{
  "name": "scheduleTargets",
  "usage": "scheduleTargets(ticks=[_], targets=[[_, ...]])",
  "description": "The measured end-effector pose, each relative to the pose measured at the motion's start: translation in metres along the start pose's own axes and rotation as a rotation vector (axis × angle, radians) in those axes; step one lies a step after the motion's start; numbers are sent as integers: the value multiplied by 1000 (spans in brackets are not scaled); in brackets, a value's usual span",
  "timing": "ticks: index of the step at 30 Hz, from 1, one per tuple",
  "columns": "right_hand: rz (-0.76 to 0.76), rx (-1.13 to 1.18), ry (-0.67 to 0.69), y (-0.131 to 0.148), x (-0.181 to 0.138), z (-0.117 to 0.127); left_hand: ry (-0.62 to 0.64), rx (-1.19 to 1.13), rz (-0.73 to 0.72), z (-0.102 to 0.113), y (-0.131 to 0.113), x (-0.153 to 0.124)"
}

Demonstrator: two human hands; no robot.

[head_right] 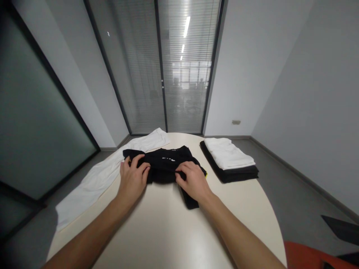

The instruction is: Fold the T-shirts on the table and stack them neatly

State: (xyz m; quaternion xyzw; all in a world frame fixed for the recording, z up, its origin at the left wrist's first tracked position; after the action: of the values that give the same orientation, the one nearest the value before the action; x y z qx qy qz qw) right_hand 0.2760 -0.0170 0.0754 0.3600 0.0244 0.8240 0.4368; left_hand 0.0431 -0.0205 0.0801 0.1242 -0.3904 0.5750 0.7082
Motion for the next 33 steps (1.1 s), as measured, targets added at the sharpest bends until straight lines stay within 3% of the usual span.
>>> scheduleTargets(ticks=[3, 6, 10, 12, 16, 20, 26, 30, 33], targets=[[-35, -7, 9, -1, 0, 0, -60, 16, -31, 7, -5, 1], [-73, 3, 48, -3, -1, -1, 2, -84, -60, 4, -11, 0], [-70, 88, 68, -4, 0, 0, 73, -323, 113, -4, -8, -2], [-105, 175, 26, -4, 0, 4, 39, -400, 166, -5, -6, -1], [-176, 266, -56, -5, 1, 11, -41, -391, 121, 0, -2, 2], [-161, 243, 38, -8, 0, 11, 4, -388, 197, 1, 7, 5], [-223, 319, 81, -28, -1, 12, -119, -425, 258, 1, 21, 11], [-249, 343, 68, -39, 0, 16, -78, -493, 307, -7, 26, 10], [-284, 333, -13, -48, 1, 22, 28, -563, 263, -11, 25, 10]])
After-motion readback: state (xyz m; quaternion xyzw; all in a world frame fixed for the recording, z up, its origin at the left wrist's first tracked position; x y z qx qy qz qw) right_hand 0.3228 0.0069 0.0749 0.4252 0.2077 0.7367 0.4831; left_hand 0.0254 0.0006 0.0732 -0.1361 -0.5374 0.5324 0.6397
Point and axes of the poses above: each hand's wrist, its own x-axis towards the middle knuckle, its own z-axis out of the back of the hand, y = z × x, the point moved 3 cm from there along x, towards the middle knuckle, and after that the axes turned 4 degrees about z, right-handed, at the moved point
